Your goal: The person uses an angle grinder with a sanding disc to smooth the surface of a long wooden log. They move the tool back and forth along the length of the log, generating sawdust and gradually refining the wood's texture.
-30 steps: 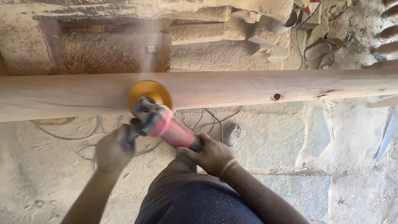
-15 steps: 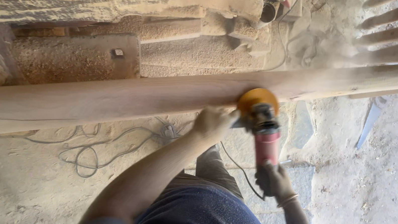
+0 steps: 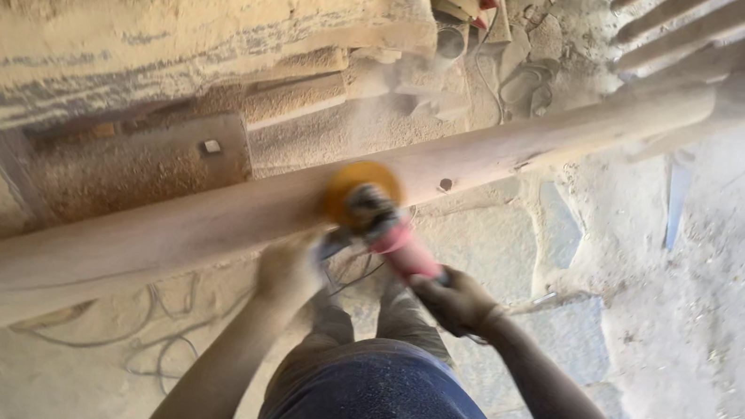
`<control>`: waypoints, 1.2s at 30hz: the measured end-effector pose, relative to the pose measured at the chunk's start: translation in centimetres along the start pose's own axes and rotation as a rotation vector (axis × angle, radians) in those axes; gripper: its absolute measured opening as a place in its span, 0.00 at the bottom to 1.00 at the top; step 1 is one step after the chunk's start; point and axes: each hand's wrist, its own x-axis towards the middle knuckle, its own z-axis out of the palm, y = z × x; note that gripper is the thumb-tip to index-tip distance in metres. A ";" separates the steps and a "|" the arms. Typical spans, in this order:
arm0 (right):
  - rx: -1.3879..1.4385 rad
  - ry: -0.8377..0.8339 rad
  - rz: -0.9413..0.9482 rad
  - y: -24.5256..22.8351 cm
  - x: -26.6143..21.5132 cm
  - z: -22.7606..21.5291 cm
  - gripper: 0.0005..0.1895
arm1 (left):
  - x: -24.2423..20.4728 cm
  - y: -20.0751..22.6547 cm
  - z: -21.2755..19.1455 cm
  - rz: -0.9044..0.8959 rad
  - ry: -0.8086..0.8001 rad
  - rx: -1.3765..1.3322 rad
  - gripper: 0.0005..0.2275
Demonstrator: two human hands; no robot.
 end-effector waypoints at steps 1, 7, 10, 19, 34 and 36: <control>-0.178 -0.001 0.005 -1.6 0.2 2.5 0.37 | -2.5 -1.6 -2.2 -0.060 -0.008 -0.007 0.20; -0.858 -0.068 -0.160 -8.3 1.0 14.0 0.45 | -13.8 -8.4 -8.8 -0.490 0.061 0.459 0.07; -0.842 -0.037 -0.282 -7.1 1.3 15.5 0.47 | -16.0 -9.4 -9.4 -0.580 0.006 0.497 0.07; -0.354 0.240 -0.245 2.5 1.5 9.3 0.35 | -3.6 -5.4 -5.1 -0.059 -0.225 0.496 0.17; 0.062 0.385 -0.329 9.8 5.4 3.4 0.40 | 4.9 6.6 -3.2 0.278 -0.289 0.474 0.22; -0.018 0.387 -0.322 9.8 6.7 4.3 0.41 | 4.2 5.4 -3.9 0.245 -0.264 0.491 0.22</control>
